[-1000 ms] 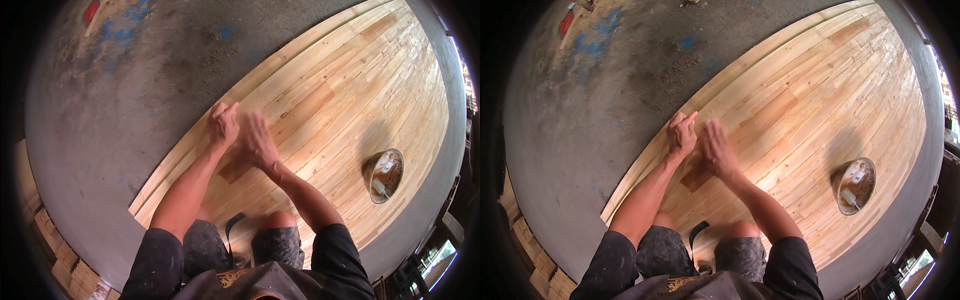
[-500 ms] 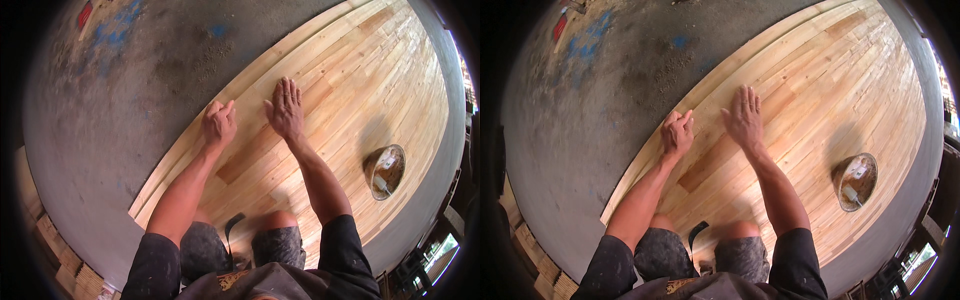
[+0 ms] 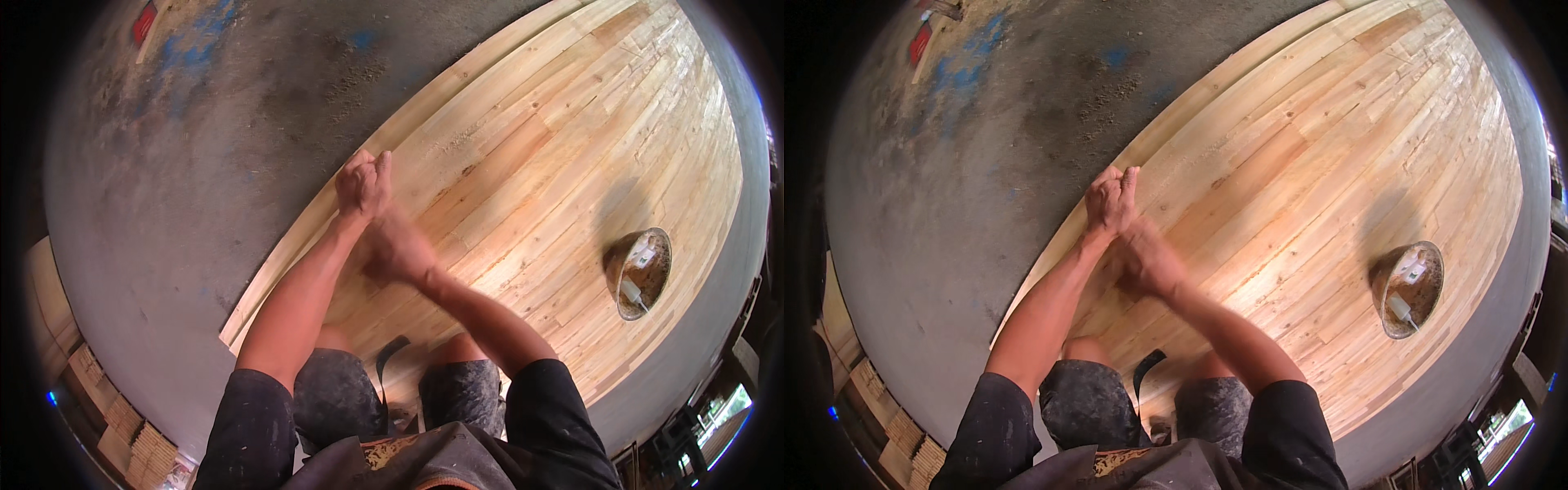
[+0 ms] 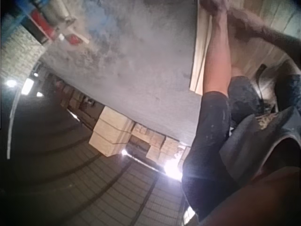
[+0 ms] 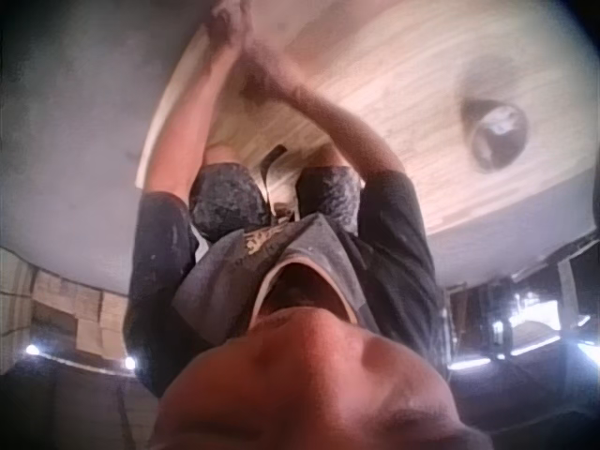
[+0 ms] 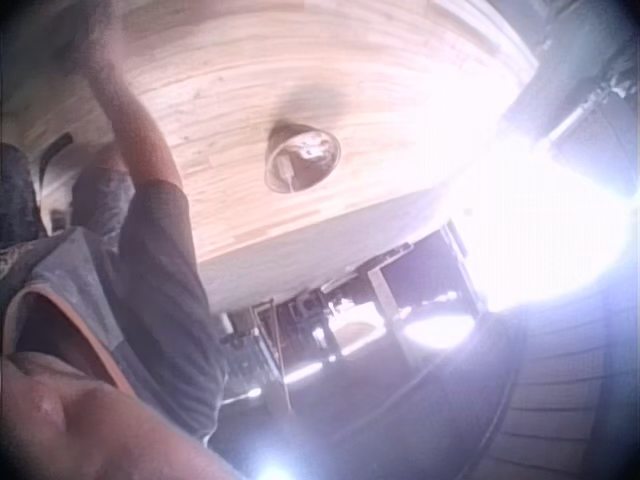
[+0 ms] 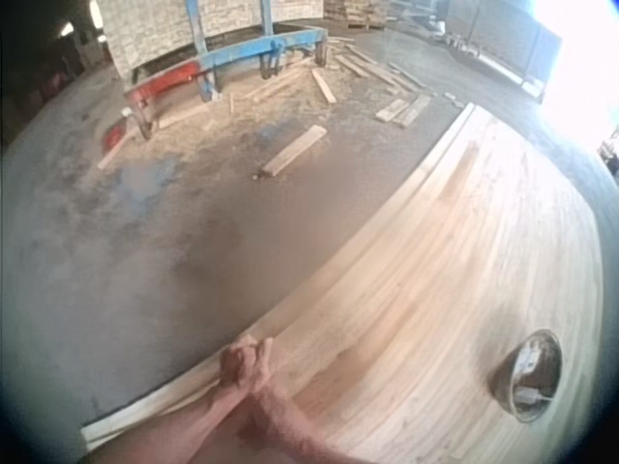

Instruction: The person arranges thin wooden strips on a large plywood panel, applies glue from a bottle into gaps, and presses the strips together to form a continuous surface. The person works on the floor in a workshop, handling wood pieces and a glue bottle.

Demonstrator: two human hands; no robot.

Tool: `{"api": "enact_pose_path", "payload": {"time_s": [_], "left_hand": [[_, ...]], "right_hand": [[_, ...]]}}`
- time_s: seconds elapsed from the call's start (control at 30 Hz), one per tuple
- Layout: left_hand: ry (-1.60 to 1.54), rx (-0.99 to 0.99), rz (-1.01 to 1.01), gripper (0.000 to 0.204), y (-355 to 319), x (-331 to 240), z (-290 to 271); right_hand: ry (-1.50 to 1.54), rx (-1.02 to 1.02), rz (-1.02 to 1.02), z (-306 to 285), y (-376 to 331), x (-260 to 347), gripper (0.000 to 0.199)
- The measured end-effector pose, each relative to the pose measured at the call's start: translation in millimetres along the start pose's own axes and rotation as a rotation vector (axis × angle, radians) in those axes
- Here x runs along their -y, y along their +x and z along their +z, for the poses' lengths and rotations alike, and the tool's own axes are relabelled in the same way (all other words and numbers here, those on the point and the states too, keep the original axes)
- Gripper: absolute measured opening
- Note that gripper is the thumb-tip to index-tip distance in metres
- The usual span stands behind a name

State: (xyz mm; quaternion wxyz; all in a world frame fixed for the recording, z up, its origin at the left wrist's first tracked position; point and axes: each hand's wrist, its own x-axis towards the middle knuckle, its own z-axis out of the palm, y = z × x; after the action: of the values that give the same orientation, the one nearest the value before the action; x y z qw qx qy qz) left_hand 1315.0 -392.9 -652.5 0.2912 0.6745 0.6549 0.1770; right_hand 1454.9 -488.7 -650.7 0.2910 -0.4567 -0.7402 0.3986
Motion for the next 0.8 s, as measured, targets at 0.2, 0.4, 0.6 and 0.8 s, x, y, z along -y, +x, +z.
{"api": "enact_pose_path", "payload": {"time_s": [0.2, 0.4, 0.6, 0.8], "left_hand": [[-0.013, -0.047, 0.029, 0.064, -2, 0, 1], [-0.030, -0.091, 0.049, 0.061, 1, 3, 6], [0.014, -0.062, 0.095, 0.062, 2, 7, 7], [0.083, 0.005, 0.076, 0.056, 1, 1, 0]], "right_hand": [[-0.304, 0.045, 0.123, 17, -35, -48, 0.067], [-0.233, 0.000, -0.122, 13, -32, -21, 0.073], [-0.586, -0.113, 0.102, 5, -24, -46, 0.076], [-0.145, 0.415, -0.134, -5, -15, -5, 0.074]]}}
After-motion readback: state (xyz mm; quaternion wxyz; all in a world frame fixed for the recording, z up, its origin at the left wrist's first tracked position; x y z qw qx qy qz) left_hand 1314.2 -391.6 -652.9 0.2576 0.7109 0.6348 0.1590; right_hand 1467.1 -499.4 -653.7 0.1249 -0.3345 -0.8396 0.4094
